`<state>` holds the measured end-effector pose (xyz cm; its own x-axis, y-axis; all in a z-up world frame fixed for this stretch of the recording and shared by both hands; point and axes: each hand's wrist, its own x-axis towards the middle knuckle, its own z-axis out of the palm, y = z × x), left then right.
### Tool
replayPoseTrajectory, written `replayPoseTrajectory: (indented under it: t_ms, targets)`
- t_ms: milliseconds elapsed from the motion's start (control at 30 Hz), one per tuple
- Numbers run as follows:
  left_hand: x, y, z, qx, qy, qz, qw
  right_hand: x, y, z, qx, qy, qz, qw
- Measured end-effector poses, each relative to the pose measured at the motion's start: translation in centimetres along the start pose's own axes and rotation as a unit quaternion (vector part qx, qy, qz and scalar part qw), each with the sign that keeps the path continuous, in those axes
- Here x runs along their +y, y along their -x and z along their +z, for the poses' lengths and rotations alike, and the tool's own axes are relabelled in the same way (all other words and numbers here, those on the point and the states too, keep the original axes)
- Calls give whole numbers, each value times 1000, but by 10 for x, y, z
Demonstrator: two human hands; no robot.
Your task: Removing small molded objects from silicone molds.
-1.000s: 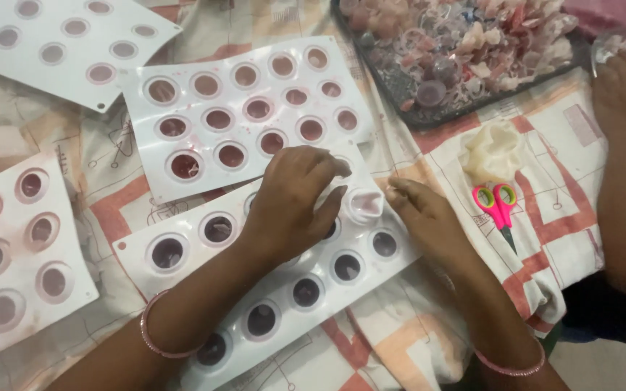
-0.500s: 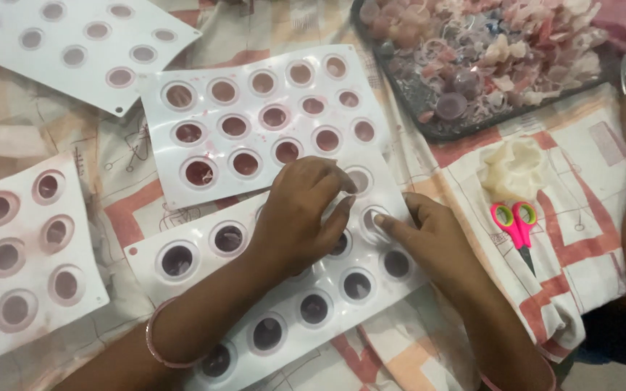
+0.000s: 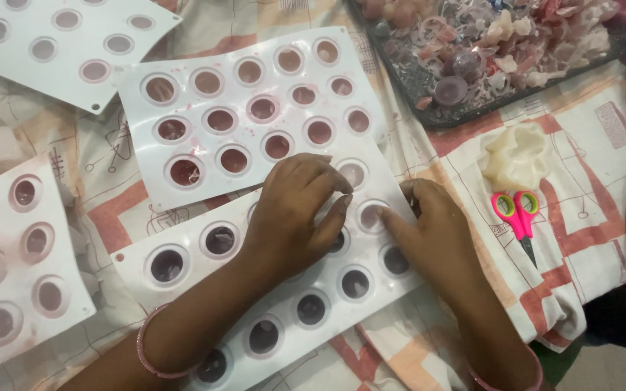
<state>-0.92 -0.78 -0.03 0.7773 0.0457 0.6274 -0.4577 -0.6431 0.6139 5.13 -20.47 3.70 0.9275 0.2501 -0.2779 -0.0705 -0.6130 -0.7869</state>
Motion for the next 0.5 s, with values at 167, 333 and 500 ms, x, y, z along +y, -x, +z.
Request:
replayPoseTrajectory:
  t_ms: [167, 333, 500]
  targets:
    - [0, 2, 2, 3, -2, 2, 1000, 18, 0, 1, 93, 207, -145, 963]
    - [-1, 1, 1, 0, 0, 4, 1000, 48, 16, -39, 254, 185, -239, 919]
    - [0, 2, 1, -5, -12, 11, 1000, 79, 32, -54, 329, 135, -205, 912]
